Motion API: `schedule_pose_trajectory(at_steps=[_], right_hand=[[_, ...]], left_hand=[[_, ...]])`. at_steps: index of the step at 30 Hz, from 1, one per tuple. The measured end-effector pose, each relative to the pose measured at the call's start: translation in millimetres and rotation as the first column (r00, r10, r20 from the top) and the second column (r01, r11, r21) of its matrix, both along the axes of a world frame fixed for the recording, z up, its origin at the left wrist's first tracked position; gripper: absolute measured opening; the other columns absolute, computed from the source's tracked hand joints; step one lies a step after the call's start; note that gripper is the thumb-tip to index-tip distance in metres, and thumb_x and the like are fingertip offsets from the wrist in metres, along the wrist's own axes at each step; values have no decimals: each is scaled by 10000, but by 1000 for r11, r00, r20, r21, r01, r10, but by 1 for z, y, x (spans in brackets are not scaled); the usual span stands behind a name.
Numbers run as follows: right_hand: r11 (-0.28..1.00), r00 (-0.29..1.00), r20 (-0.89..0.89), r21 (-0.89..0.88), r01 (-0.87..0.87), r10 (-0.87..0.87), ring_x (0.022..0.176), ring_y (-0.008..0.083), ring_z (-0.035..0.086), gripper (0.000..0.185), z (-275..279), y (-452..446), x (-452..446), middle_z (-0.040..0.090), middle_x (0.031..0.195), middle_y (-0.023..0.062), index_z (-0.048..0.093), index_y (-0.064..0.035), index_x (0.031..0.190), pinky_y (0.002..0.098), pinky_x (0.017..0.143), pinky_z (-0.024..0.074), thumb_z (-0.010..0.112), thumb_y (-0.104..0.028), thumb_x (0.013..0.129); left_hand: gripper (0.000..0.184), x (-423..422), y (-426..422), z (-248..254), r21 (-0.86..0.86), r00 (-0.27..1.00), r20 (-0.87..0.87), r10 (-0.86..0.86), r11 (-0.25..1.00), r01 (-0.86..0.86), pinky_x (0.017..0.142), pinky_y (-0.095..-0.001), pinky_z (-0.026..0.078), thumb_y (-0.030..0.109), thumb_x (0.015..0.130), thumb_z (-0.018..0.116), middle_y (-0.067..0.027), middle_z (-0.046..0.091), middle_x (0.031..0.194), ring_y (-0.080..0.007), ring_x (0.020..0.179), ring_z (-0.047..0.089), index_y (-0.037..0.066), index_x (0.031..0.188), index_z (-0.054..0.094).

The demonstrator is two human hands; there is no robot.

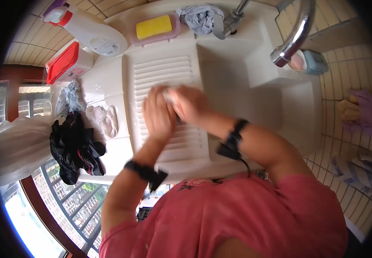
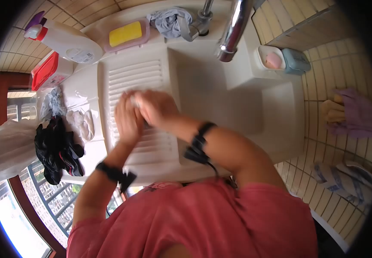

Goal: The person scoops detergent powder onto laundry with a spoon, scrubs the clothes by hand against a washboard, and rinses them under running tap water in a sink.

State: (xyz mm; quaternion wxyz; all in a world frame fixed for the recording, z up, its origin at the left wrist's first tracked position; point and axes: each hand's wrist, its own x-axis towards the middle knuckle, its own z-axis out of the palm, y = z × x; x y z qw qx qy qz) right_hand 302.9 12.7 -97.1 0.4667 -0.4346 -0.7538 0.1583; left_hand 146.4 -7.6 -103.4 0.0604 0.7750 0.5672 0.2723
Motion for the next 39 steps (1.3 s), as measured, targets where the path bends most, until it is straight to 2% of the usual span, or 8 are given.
schedule_pose_trajectory(at_steps=[5, 7, 11, 13, 18, 25, 32, 39], right_hand=[[997, 998, -26, -54, -54, 53, 766, 372, 657, 243, -6, 10, -6, 650, 857, 137, 648, -114, 1048, 481, 652, 526, 632, -56, 812], [990, 998, -9, -127, 65, -67, 838, 416, 650, 236, -11, 67, -19, 676, 936, 151, 615, -94, 1048, 504, 689, 525, 615, -58, 815], [963, 969, 14, -110, 248, -248, 821, 414, 648, 177, -15, 79, -21, 645, 863, 167, 583, -70, 987, 506, 704, 518, 646, -126, 831], [982, 990, 9, -120, 143, -143, 782, 368, 661, 180, -5, 30, -9, 653, 868, 139, 589, -74, 974, 467, 676, 532, 665, -141, 825], [994, 994, 4, -13, -113, 113, 768, 306, 685, 110, 3, -50, 14, 681, 833, 117, 627, -124, 942, 430, 642, 540, 664, -133, 838], [957, 977, 88, -205, 207, -192, 896, 413, 655, 208, -3, 77, -11, 687, 981, 163, 601, -100, 1065, 497, 738, 532, 625, -146, 863], [981, 979, 62, -12, -195, 195, 816, 371, 677, 290, -6, -49, 9, 684, 1009, 127, 592, -92, 1123, 480, 672, 546, 663, -122, 843], [984, 984, 116, -98, 146, -134, 804, 420, 666, 232, -9, 69, -14, 687, 923, 169, 554, -97, 1114, 528, 687, 528, 589, -138, 888]], left_hand=[[428, 1, 20, -4, -10, 978, 138, -157, 987, 160, 1152, -504, 341, 153, 953, 543, -248, 529, 1421, -426, 1370, 462, -74, 1314, 519], [335, -12, 78, -33, -153, 999, 43, -20, 988, 26, 1094, -488, 413, 127, 951, 539, -295, 497, 1432, -452, 1271, 522, -69, 1223, 546], [258, 10, 89, -22, 63, 982, 100, 159, 984, -166, 1061, -496, 431, 154, 1018, 488, -282, 569, 1369, -457, 1255, 535, -32, 1164, 591], [328, -18, 51, -44, 43, 995, -101, -27, 999, 31, 1109, -512, 386, 216, 1047, 454, -261, 560, 1401, -444, 1322, 502, -20, 1239, 578], [551, 3, -42, 6, -31, 930, 214, -299, 949, 312, 1173, -502, 320, 376, 1092, 328, -241, 550, 1427, -423, 1393, 453, -43, 1382, 536], [276, 19, 85, -5, 93, 980, 137, 146, 983, -159, 1107, -517, 355, 170, 983, 535, -250, 538, 1422, -464, 1272, 502, 2, 1200, 572], [376, -2, -58, 7, -183, 980, 131, -150, 968, 172, 1149, -538, 329, 209, 1002, 497, -211, 498, 1484, -444, 1422, 400, -18, 1297, 549], [335, 4, 101, -15, 81, 962, 266, 69, 992, -94, 1111, -543, 365, 198, 1009, 509, -228, 545, 1422, -422, 1296, 522, -6, 1267, 575]])
